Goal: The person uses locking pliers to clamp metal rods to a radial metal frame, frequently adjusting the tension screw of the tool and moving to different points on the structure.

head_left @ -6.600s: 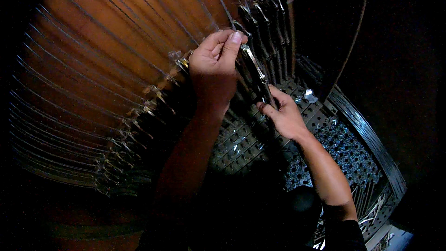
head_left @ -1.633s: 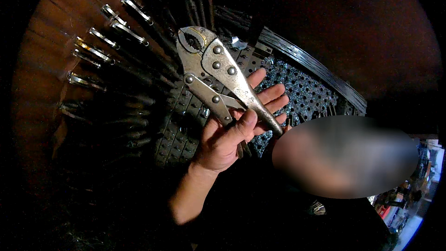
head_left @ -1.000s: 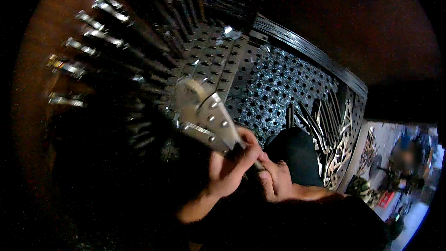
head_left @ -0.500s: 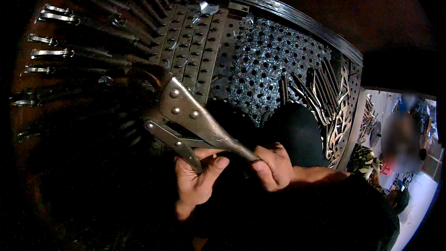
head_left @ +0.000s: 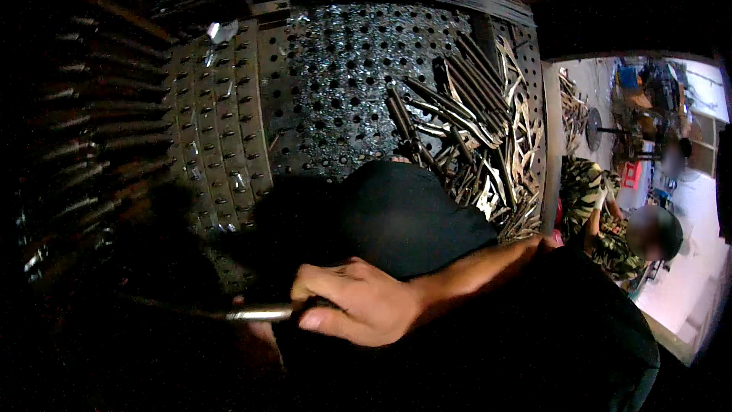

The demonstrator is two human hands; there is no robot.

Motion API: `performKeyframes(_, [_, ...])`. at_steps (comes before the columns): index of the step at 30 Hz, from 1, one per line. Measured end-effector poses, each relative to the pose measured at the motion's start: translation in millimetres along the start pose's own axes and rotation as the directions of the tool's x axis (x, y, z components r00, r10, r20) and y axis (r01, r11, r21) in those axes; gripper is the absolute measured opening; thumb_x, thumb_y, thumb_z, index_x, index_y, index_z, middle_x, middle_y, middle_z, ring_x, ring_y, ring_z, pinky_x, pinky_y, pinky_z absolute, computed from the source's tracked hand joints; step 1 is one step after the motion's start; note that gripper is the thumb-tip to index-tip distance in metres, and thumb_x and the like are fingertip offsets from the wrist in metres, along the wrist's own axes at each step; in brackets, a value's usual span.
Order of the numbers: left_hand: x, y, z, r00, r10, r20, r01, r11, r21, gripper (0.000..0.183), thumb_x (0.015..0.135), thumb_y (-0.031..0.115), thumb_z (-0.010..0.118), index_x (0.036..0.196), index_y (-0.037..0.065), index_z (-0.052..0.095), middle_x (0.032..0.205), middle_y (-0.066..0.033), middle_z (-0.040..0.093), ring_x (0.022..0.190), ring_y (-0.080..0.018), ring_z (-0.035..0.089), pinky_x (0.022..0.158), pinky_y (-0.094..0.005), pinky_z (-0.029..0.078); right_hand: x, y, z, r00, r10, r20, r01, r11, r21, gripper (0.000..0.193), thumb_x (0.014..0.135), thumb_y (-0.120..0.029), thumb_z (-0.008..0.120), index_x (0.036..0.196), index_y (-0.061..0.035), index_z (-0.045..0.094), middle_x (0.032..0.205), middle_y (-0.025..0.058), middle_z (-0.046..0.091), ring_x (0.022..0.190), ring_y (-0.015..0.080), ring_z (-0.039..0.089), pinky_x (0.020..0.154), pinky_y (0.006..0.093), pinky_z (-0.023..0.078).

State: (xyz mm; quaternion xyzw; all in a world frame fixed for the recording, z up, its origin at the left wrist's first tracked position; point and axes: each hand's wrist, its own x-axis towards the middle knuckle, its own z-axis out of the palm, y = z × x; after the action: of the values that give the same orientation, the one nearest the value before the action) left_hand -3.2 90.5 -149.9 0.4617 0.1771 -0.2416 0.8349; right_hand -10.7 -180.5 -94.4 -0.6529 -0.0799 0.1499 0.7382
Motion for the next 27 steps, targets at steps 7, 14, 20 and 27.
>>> performKeyframes(7, [11, 11, -5, 0.999, -0.029, 0.013, 0.028, 0.997, 0.072, 0.038, 0.094, 0.009, 0.063, 0.129, 0.002, 0.052, 0.107, -0.023, 0.065, 0.072, -0.0232, 0.058, 0.056, -0.033, 0.05, 7, 8, 1, 0.933, -0.325, -0.156, 0.249, 0.893, -0.374, 0.025, 0.097, -0.027, 0.062, 0.093, -0.0036, 0.057, 0.073, 0.0118, 0.053, 0.064, 0.0324, 0.056, 0.059, 0.0407, 0.046])
performKeyframes(14, [17, 16, -3, 0.999, -0.045, 0.024, 0.043, 0.994, 0.105, 0.042, 0.095, 0.012, 0.063, 0.132, 0.002, 0.047, 0.107, -0.0223, 0.065, 0.075, -0.0235, 0.059, 0.059, -0.0348, 0.051, -8, -4, 4, 0.996, -0.03, -0.085, 0.015, 0.985, -0.174, 0.025, 0.101, -0.032, 0.053, 0.099, -0.0071, 0.056, 0.058, 0.0092, 0.052, 0.056, 0.0334, 0.055, 0.062, 0.0488, 0.042])
performKeyframes(20, [24, 20, 0, 0.997, -0.074, 0.037, 0.068, 0.988, 0.139, 0.046, 0.095, 0.014, 0.062, 0.135, 0.002, 0.044, 0.108, -0.0217, 0.064, 0.077, -0.0237, 0.059, 0.062, -0.0363, 0.052, -13, 6, 3, 0.999, -0.032, -0.002, 0.03, 0.965, -0.261, 0.021, 0.099, -0.026, 0.054, 0.101, -0.0052, 0.055, 0.055, 0.0108, 0.052, 0.053, 0.0385, 0.055, 0.06, 0.0531, 0.042])
performKeyframes(27, [44, 26, 4, 0.989, -0.127, 0.073, 0.111, 0.976, 0.189, 0.05, 0.096, 0.017, 0.062, 0.138, 0.002, 0.039, 0.108, -0.0211, 0.064, 0.08, -0.024, 0.06, 0.065, -0.0381, 0.053, -36, 27, -68, 0.95, -0.25, -0.185, 0.152, 0.892, -0.426, 0.044, 0.096, -0.038, 0.061, 0.121, -0.0025, 0.057, 0.105, 0.0153, 0.061, 0.1, 0.0364, 0.06, 0.081, 0.0473, 0.051])
